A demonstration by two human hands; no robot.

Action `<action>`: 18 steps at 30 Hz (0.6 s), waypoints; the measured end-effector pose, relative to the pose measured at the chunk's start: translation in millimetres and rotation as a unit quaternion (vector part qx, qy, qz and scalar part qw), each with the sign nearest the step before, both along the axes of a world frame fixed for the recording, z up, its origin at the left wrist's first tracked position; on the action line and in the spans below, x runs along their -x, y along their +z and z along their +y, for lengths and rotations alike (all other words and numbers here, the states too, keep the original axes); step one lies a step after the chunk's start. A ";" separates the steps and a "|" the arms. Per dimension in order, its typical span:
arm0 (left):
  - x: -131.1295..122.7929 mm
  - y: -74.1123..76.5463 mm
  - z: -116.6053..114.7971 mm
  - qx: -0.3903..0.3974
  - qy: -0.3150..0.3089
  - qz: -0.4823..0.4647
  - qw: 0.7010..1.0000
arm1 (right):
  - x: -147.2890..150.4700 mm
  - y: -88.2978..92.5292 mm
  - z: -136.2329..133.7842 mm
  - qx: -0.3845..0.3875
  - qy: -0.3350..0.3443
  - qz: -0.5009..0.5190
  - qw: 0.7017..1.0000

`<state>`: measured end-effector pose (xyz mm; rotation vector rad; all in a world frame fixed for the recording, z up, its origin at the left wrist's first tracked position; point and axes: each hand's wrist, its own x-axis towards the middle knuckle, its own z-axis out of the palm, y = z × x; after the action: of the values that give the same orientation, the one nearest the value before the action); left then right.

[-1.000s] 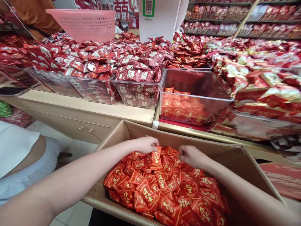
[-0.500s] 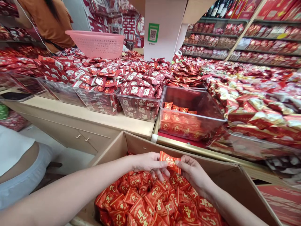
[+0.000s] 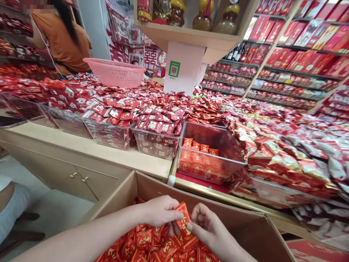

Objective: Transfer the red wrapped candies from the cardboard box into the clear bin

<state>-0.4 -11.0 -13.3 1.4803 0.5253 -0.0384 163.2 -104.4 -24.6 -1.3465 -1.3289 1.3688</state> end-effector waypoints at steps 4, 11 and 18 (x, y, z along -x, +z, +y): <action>-0.9 6.2 2.6 0.043 0.074 -0.068 0.994 | -1.1 19.3 -1.6 -0.011 -0.010 -0.010 1.000; 2.6 7.6 14.6 0.085 0.130 -0.104 0.982 | -25.0 148.3 32.5 -0.171 -0.143 -0.161 0.961; 2.7 -8.2 6.1 -0.012 0.060 -0.053 0.997 | -66.2 170.1 141.5 -0.048 -0.142 -0.488 0.860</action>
<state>-3.0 -4.9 -21.5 1.4641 0.5279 0.1408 229.3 37.2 145.4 -2.1855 -1.6690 0.3483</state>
